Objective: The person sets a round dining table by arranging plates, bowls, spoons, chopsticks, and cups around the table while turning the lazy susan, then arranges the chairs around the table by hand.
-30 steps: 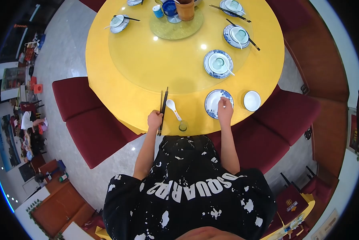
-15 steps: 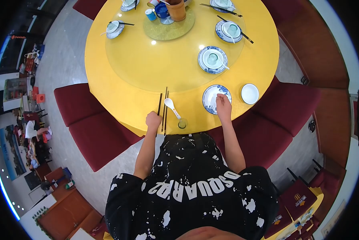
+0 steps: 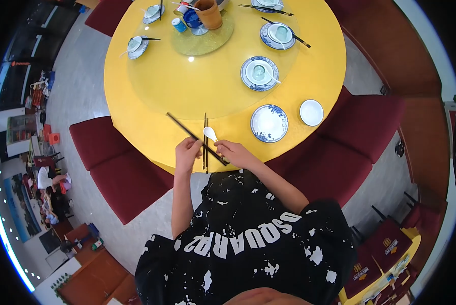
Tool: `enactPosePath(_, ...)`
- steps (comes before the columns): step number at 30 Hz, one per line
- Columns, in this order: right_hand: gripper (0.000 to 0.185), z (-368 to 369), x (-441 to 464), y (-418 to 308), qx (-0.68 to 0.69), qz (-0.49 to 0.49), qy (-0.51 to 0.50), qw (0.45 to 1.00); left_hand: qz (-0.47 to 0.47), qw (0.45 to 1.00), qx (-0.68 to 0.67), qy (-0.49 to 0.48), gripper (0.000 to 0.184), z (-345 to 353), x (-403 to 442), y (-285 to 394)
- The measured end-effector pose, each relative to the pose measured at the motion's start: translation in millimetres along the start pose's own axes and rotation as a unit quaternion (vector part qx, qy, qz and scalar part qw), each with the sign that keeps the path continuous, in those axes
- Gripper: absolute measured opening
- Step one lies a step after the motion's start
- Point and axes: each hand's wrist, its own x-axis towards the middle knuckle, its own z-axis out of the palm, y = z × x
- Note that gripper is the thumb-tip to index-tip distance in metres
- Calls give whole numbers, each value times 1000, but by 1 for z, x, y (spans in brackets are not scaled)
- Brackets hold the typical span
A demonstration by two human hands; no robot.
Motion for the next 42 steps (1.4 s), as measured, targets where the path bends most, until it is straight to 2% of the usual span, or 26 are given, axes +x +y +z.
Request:
enactPosePath(1, 32, -3, -6, -10, -55, -22, -1, 998, 0, 999, -30, -23, 14, 9, 5, 0)
enactPosePath(4, 31, -15, -14, -3, 106, 54, -23, 993, -7, 995, -78, -63, 14, 35, 22, 3)
enactPosePath(8, 31, -42, -27, 3, 120, 41, 27, 992, -30, 990, -96, -99, 22, 67, 33, -1)
enactPosePath(14, 30, -72, -36, 24, 149, 55, 65, 985, -20, 985, -60, -160, 39, 104, 48, -13)
enactPosePath(17, 31, -91, -35, 28, 140, 45, 101, 984, -24, 976, -15, -216, 41, 119, 44, 6)
enactPosePath(20, 30, -129, -23, 27, 158, -15, 170, 973, -34, 983, -7, -178, 42, 117, 48, 12)
enactPosePath(21, 30, -152, -15, 30, 167, -2, 210, 963, -23, 987, 6, -158, 43, 109, 59, 3)
enactPosePath(23, 29, -197, 2, 23, 218, -10, 304, 928, 58, 993, 67, -76, 43, 83, 101, -42)
enactPosePath(24, 28, -222, 9, 20, 171, -12, 320, 932, 97, 990, 97, -35, 43, 68, 119, -61)
enactPosePath(26, 30, -269, 28, 34, 144, 35, 289, 946, 120, 982, 129, 69, 45, 39, 145, -74)
enactPosePath(29, 30, -300, 49, 42, 92, 69, 201, 973, 164, 914, 318, 189, 52, 1, 178, -103)
enactPosePath(31, 30, -309, 60, 41, 52, 103, 168, 979, 173, 899, 369, 158, 62, -17, 189, -128)
enactPosePath(35, 31, -312, 77, 43, 78, 122, 113, 983, 208, 883, 412, 92, 77, -29, 188, -151)
enactPosePath(38, 31, -309, 91, 46, 82, 144, 125, 978, 196, 866, 451, 90, 81, -30, 189, -157)
enactPosePath(42, 33, -307, 99, 42, 62, 168, 134, 975, 135, 880, 451, 69, 83, -23, 174, -135)
